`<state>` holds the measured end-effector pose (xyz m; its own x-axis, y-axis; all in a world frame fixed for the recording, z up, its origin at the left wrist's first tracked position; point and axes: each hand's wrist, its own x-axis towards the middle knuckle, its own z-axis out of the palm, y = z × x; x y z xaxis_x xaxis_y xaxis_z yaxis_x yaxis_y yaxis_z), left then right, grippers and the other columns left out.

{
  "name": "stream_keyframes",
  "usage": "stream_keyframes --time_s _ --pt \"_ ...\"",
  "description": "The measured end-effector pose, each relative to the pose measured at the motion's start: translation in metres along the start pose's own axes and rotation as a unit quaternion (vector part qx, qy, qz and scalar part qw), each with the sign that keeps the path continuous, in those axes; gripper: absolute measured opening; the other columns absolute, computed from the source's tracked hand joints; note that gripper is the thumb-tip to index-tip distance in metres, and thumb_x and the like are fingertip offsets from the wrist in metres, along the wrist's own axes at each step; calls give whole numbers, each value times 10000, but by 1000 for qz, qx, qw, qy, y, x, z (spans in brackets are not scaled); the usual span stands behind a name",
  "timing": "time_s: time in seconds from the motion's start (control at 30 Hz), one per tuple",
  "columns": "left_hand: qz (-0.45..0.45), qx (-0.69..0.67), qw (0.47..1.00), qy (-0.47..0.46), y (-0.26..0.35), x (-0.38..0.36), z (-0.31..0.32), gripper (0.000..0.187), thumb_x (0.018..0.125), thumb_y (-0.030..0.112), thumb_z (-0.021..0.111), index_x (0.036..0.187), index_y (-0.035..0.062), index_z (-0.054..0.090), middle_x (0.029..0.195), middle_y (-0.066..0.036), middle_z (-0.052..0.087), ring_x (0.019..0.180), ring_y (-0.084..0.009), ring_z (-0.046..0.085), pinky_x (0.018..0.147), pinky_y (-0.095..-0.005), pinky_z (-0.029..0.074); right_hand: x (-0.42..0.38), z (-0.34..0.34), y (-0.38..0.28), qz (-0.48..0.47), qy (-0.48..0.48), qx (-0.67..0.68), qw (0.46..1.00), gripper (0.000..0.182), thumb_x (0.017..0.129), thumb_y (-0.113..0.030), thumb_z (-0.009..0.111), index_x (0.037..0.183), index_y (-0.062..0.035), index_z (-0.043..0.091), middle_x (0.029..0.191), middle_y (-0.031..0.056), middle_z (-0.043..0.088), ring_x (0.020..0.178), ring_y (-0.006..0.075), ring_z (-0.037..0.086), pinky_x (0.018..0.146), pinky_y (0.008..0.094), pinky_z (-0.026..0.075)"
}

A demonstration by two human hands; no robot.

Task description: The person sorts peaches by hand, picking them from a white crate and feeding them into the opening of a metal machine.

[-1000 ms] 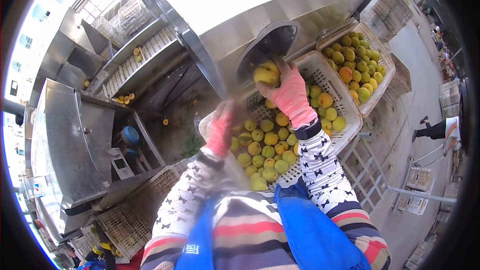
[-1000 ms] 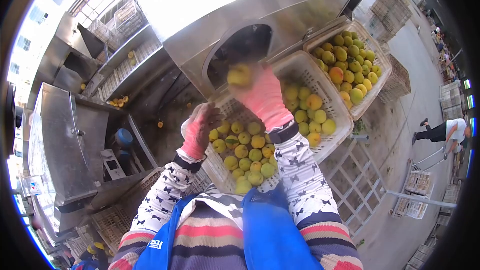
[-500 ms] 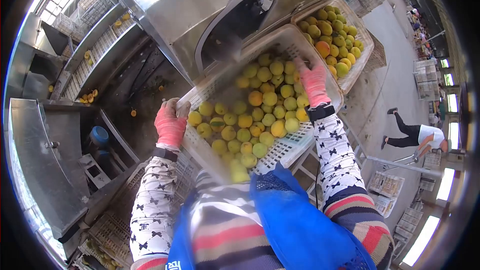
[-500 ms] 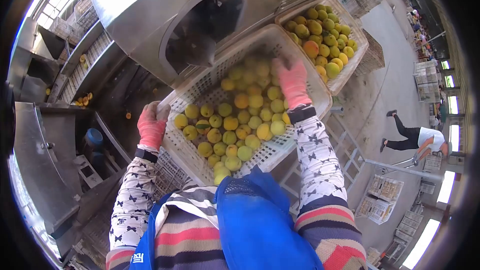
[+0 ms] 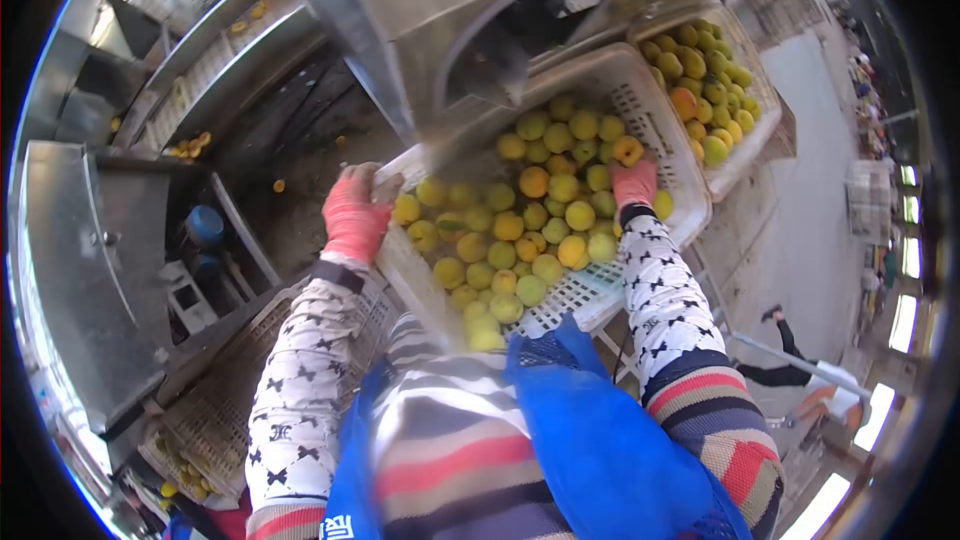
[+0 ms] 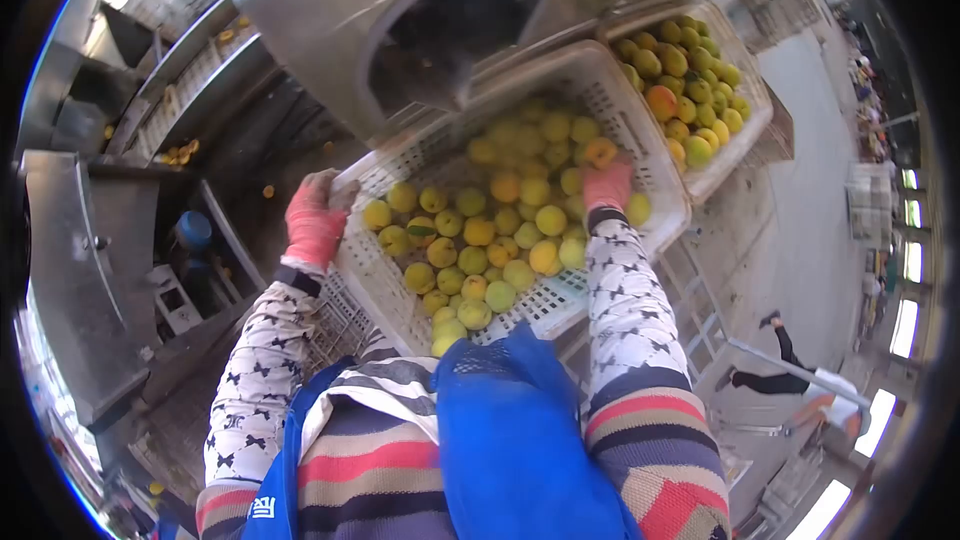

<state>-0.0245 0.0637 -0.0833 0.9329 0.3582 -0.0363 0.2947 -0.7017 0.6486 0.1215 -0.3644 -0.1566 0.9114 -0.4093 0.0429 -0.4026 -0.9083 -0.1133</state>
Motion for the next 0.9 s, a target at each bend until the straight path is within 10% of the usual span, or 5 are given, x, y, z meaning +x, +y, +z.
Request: stream_keyframes --time_s 0.1,0.3,0.4,0.53,0.9 --pt "33 26 998 54 -3 -6 -7 323 805 335 714 1004 86 662 974 -144 638 936 -341 625 813 -412 502 4 -16 4 -133 -58 102 984 498 762 -390 718 878 90 655 876 296 678 838 462 647 704 496 503" --pt "140 69 942 298 4 -17 4 363 683 320 695 940 107 552 938 -91 525 986 -304 505 863 -434 414 2 22 -18 -245 -253 -152 924 850 667 -659 758 1021 108 665 1047 268 686 1012 358 663 850 407 512" --pt "-10 -223 974 43 56 -80 -7 509 795 278 709 1236 69 561 1017 -169 610 997 -363 603 879 -432 483 -19 22 -34 -330 -428 241 806 755 799 -556 717 1188 78 587 1087 160 675 970 253 659 818 373 514" --pt "-300 -721 602 -165 86 -144 -36 663 852 485 670 1307 31 510 1172 -192 624 1025 -334 645 784 -497 560 -119 -96 -93 -310 -630 362 613 612 861 -418 709 1252 26 549 1072 97 664 904 178 645 768 328 517" --pt "-268 -806 528 -10 57 -157 41 223 724 189 735 869 24 699 867 -130 702 751 -287 688 691 -423 569 -239 -118 -122 -428 -707 237 511 571 854 -336 708 1259 29 536 1098 105 653 947 184 642 809 323 518"
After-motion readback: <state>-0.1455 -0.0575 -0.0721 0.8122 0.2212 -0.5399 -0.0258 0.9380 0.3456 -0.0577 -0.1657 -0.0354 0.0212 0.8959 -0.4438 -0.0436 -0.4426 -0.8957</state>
